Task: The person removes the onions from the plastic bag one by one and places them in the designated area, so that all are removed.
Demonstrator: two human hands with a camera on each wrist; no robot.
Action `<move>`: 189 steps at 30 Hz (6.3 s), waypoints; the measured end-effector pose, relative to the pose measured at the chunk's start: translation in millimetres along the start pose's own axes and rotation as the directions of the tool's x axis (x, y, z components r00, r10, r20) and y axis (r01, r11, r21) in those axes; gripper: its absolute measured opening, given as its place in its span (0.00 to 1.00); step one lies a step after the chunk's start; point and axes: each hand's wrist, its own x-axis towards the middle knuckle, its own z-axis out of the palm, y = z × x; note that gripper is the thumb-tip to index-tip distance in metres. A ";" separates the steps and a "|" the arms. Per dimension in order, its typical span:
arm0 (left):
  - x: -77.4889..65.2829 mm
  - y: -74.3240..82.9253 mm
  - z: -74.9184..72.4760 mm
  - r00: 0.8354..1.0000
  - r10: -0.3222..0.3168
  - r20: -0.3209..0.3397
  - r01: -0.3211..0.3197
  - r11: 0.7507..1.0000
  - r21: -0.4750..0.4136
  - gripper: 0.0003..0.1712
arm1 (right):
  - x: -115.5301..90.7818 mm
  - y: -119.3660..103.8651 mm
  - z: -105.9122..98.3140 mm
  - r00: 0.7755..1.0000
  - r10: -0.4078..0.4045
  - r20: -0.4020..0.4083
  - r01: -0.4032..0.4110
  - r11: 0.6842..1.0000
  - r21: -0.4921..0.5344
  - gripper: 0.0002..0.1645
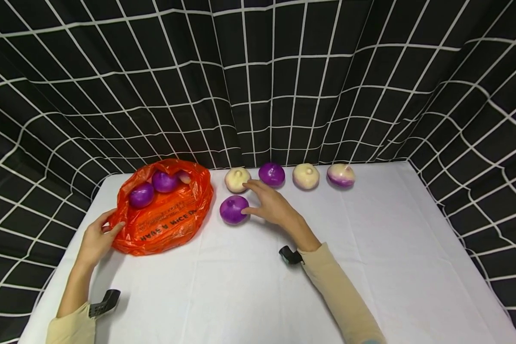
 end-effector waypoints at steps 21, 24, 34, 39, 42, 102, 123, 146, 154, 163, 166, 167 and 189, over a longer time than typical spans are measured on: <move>0.8 0.4 -0.2 0.999 0.019 -0.048 -0.019 1.000 0.001 0.29 | 74.4 -110.9 39.9 0.985 -0.172 0.002 0.172 0.983 -0.071 0.36; 2.1 -0.8 -1.5 0.998 0.027 -0.049 -0.026 1.000 0.010 0.29 | 86.4 -130.5 57.7 0.982 -0.180 0.053 0.185 0.976 -0.113 0.37; 2.1 -4.2 -3.4 0.999 0.041 -0.007 -0.040 0.999 0.018 0.29 | 118.6 -173.2 102.2 0.978 -0.175 0.111 0.196 0.957 -0.214 0.36; 2.9 -4.6 -6.4 0.999 0.048 -0.010 -0.048 0.999 0.015 0.29 | 140.4 -181.7 125.4 0.978 -0.094 0.186 0.144 0.950 -0.277 0.40; 3.8 -5.4 -4.2 0.999 0.046 0.003 -0.046 0.999 0.001 0.29 | 149.4 -179.9 140.1 0.974 -0.027 0.226 0.101 0.940 -0.325 0.44; 0.6 -3.9 -5.5 0.999 -0.002 0.035 0.003 1.000 -0.010 0.32 | 154.6 -188.7 180.3 0.996 0.083 0.025 -0.069 0.934 -0.349 0.48; 0.5 0.7 -5.1 0.998 -0.038 0.051 0.037 0.999 0.016 0.34 | 122.9 -188.1 94.7 0.995 -0.087 -0.040 0.076 0.971 -0.227 0.48; 4.6 1.0 -9.4 0.997 -0.042 0.070 0.041 0.999 0.015 0.34 | 79.3 -126.6 8.4 0.977 -0.144 -0.155 0.122 0.982 -0.143 0.49; 5.9 0.0 -7.8 0.997 -0.047 0.067 0.047 0.999 0.002 0.34 | 60.8 -85.5 -21.8 0.976 -0.078 -0.205 0.062 0.995 -0.081 0.51; 6.6 1.7 -7.6 0.998 -0.041 0.057 0.040 0.999 0.012 0.34 | 39.2 -56.0 -37.9 0.984 0.023 -0.175 -0.026 1.000 -0.016 0.50; 6.2 1.3 -7.3 0.998 -0.041 0.055 0.041 0.999 0.009 0.33 | 32.9 -49.6 -39.8 0.982 -0.004 -0.188 -0.002 1.000 -0.029 0.51; 6.0 1.2 -7.5 0.998 -0.042 0.054 0.041 0.999 0.007 0.33 | 31.1 -47.9 -40.0 0.982 -0.011 -0.189 0.006 1.000 -0.029 0.51; 4.3 -1.1 -6.5 0.998 -0.037 0.041 0.038 0.999 -0.023 0.32 | -27.2 2.8 -40.7 0.989 0.097 -0.114 -0.101 0.995 -0.023 0.53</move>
